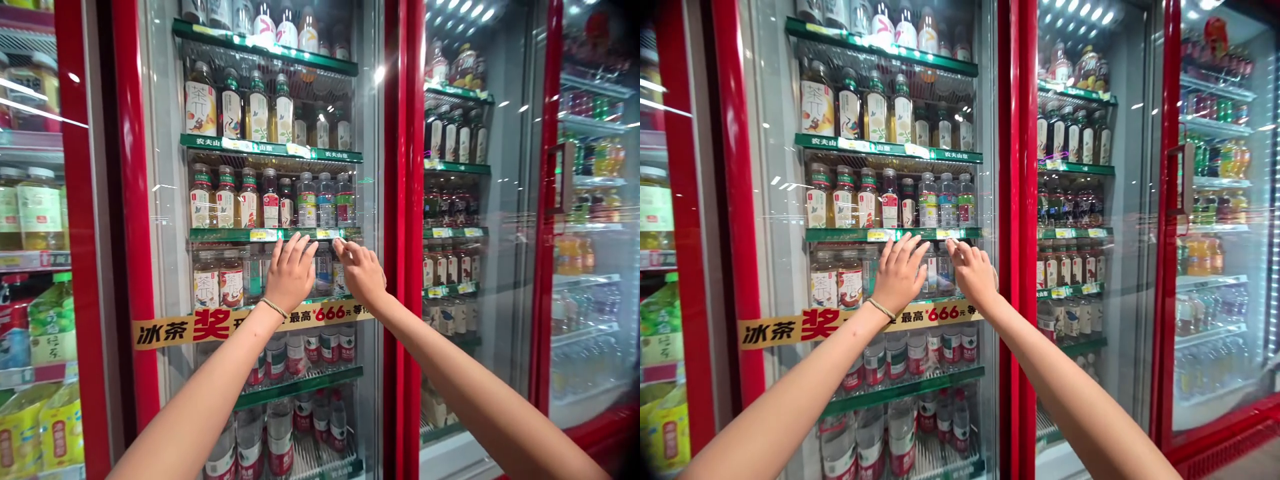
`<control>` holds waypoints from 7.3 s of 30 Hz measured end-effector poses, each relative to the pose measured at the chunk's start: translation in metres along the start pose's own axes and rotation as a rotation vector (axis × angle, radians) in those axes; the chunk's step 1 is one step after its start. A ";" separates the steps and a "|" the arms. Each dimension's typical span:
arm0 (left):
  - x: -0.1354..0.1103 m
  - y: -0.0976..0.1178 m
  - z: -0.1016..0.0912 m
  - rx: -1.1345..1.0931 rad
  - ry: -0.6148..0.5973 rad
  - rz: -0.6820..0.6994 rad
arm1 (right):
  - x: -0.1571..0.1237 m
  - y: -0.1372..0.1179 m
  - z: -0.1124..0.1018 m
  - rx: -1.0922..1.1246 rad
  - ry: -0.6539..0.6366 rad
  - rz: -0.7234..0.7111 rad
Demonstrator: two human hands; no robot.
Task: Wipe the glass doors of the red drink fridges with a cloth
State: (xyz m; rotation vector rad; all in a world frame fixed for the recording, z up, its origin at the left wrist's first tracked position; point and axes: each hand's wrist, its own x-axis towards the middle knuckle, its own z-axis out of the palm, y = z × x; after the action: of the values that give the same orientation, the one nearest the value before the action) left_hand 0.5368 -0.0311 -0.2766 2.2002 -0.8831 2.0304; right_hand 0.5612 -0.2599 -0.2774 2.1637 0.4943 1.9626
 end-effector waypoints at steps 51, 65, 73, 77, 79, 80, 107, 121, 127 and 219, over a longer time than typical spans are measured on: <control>-0.010 0.005 0.011 0.061 -0.009 0.010 | -0.053 0.013 0.011 -0.041 -0.107 0.018; -0.016 0.001 0.008 0.006 -0.059 0.015 | -0.029 -0.018 0.009 0.006 0.008 0.184; -0.015 -0.012 -0.009 0.004 -0.123 0.035 | -0.018 -0.023 0.009 0.029 -0.055 0.156; -0.019 -0.027 -0.028 0.049 -0.112 0.053 | -0.012 -0.036 0.008 0.093 -0.077 0.004; -0.022 -0.036 -0.036 0.064 -0.098 0.060 | -0.009 -0.043 0.008 0.119 -0.087 -0.078; -0.024 -0.041 -0.040 0.065 -0.087 0.054 | -0.008 -0.046 0.008 0.111 -0.071 -0.026; -0.070 -0.094 -0.056 0.233 0.039 -0.023 | 0.031 -0.105 0.010 0.110 0.042 0.048; -0.070 -0.093 -0.058 0.223 0.050 -0.025 | 0.038 -0.117 0.008 0.127 0.035 -0.140; -0.069 -0.095 -0.057 0.199 0.065 -0.030 | 0.037 -0.121 0.006 0.167 0.109 -0.122; -0.142 -0.147 -0.104 0.272 0.098 -0.111 | 0.114 -0.215 -0.002 0.283 0.117 -0.368</control>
State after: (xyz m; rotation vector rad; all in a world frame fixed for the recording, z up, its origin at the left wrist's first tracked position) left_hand 0.5034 0.1875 -0.3398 2.1919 -0.4879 2.2981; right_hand 0.5408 -0.0193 -0.2459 1.9282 1.1612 1.9073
